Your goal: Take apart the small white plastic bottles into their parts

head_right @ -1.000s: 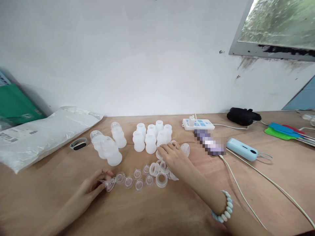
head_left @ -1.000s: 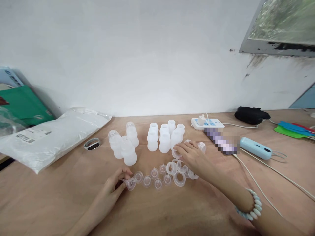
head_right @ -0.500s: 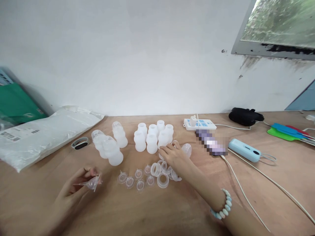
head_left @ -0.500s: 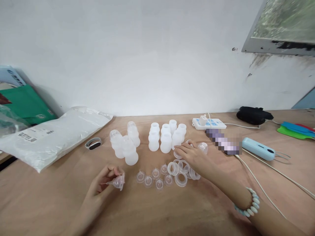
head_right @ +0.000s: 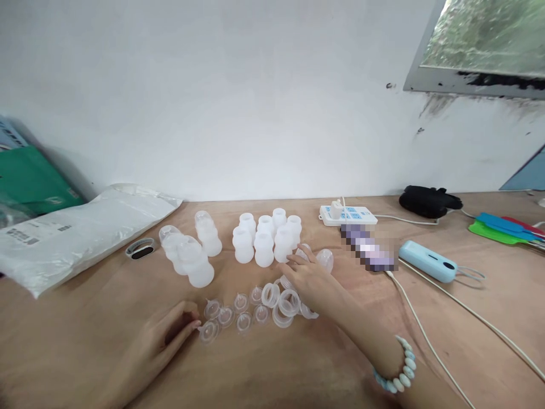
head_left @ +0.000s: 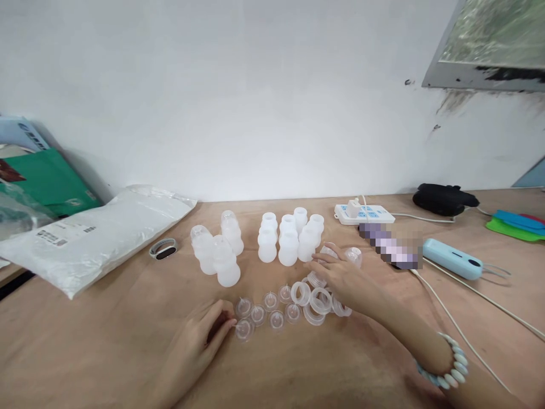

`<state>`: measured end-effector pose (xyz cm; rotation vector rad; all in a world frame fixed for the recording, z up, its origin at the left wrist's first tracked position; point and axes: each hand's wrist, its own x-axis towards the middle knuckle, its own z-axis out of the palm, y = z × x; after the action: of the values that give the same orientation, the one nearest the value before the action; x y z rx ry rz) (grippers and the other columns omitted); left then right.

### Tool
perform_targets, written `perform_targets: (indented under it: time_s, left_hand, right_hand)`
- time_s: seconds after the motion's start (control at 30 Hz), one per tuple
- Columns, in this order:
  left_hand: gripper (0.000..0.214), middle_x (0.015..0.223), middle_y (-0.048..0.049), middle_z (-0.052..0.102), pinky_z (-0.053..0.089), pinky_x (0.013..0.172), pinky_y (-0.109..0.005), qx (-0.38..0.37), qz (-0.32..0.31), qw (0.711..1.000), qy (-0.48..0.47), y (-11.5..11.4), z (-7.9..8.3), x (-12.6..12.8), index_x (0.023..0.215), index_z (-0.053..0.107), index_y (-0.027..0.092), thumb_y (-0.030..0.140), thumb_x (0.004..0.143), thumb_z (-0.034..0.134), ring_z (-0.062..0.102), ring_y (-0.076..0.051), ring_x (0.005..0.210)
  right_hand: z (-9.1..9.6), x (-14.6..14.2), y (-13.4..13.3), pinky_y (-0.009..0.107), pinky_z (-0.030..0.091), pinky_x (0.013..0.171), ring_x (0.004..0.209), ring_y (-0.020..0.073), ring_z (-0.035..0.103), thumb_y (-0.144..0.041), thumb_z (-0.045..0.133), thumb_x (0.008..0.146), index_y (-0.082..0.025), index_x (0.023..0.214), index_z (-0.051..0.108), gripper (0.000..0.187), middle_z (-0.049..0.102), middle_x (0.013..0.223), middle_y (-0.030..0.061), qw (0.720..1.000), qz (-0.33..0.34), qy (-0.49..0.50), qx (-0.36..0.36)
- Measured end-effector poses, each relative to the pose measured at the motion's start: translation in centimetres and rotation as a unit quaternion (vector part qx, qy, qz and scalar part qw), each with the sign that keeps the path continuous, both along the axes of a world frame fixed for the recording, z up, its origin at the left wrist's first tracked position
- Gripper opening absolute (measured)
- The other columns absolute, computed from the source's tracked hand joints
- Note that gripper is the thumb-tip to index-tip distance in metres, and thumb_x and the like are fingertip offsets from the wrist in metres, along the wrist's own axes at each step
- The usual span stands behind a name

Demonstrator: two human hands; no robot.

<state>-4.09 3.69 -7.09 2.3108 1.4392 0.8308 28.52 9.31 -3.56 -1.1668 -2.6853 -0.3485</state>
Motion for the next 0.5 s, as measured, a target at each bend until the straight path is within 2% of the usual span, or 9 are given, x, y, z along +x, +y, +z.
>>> perform_targets:
  time_s: [0.07,0.13,0.2,0.27,0.33,0.37,0.43,0.5]
  left_hand:
    - [0.014,0.075,0.0019,0.063,0.049,0.060,-0.026,0.073,0.047,0.996,0.008,0.3,0.0,-0.3,0.089,0.055,0.024,0.032,0.096,0.046,0.063,-0.017,0.065]
    - [0.015,0.081,0.0002,0.060,0.050,0.062,-0.028,0.173,0.106,0.979,0.007,1.0,0.5,-0.6,0.103,0.054,0.023,0.034,0.095,0.049,0.061,-0.018,0.067]
    - [0.034,0.089,-0.0032,0.057,0.051,0.065,-0.032,0.275,0.163,0.947,0.014,2.2,1.5,-0.7,0.120,0.050,0.019,0.040,0.093,0.054,0.059,-0.019,0.070]
    - [0.054,0.099,-0.0093,0.057,0.053,0.070,-0.037,0.340,0.198,0.917,0.057,3.7,2.6,-0.6,0.131,0.046,0.015,0.050,0.091,0.056,0.061,-0.024,0.078]
    - [0.068,0.115,-0.0167,0.055,0.053,0.080,-0.045,0.350,0.210,0.904,0.128,5.1,3.4,-0.3,0.136,0.045,0.014,0.061,0.089,0.054,0.061,-0.032,0.096]
    - [0.069,0.117,-0.0184,0.055,0.053,0.081,-0.047,0.357,0.207,0.898,0.150,5.6,3.5,-0.1,0.134,0.047,0.013,0.065,0.088,0.052,0.061,-0.035,0.099]
    - [0.065,0.118,-0.0196,0.055,0.051,0.083,-0.050,0.352,0.187,0.902,0.169,6.3,3.3,0.4,0.131,0.049,0.013,0.063,0.090,0.051,0.059,-0.037,0.102]
    - [0.054,0.116,-0.0175,0.060,0.051,0.084,-0.048,0.334,0.138,0.917,0.167,6.5,2.9,1.0,0.133,0.047,0.014,0.053,0.094,0.050,0.059,-0.035,0.102]
  right_hand:
    - [0.0,0.1,0.0,0.050,0.038,0.109,0.116,0.0273,0.063,0.010,0.044,0.073,-0.012,0.109,0.063,0.046,0.075,0.091,0.0133,1.000,0.002,0.006,0.014]
    - [0.1,0.2,-0.1,0.052,0.040,0.107,0.114,0.0285,0.063,0.011,0.042,0.072,-0.011,0.106,0.064,0.046,0.075,0.088,0.0133,0.999,0.011,0.023,0.039]
    - [0.3,0.1,-0.2,0.053,0.041,0.105,0.109,0.0290,0.065,0.011,0.041,0.073,-0.011,0.102,0.065,0.043,0.075,0.089,0.0139,0.996,0.022,0.048,0.068]
    - [0.4,-0.1,-0.3,0.054,0.043,0.102,0.101,0.0283,0.067,0.008,0.041,0.077,-0.011,0.098,0.066,0.038,0.074,0.089,0.0140,0.992,0.037,0.075,0.091]
    - [0.5,-0.3,-0.5,0.054,0.044,0.099,0.093,0.0269,0.068,0.004,0.041,0.082,-0.013,0.096,0.066,0.033,0.074,0.087,0.0125,0.988,0.055,0.101,0.105]
    - [0.5,-0.4,-0.6,0.054,0.044,0.098,0.091,0.0261,0.068,0.003,0.041,0.085,-0.014,0.096,0.065,0.032,0.074,0.086,0.0113,0.985,0.064,0.115,0.111]
    - [0.7,-0.5,-0.9,0.053,0.044,0.097,0.088,0.0243,0.067,0.002,0.040,0.087,-0.015,0.096,0.065,0.031,0.074,0.084,0.0088,0.979,0.080,0.145,0.115]
    - [0.8,-0.8,-1.2,0.051,0.043,0.096,0.087,0.0230,0.067,0.001,0.040,0.088,-0.017,0.097,0.064,0.030,0.074,0.085,0.0074,0.971,0.098,0.184,0.115]
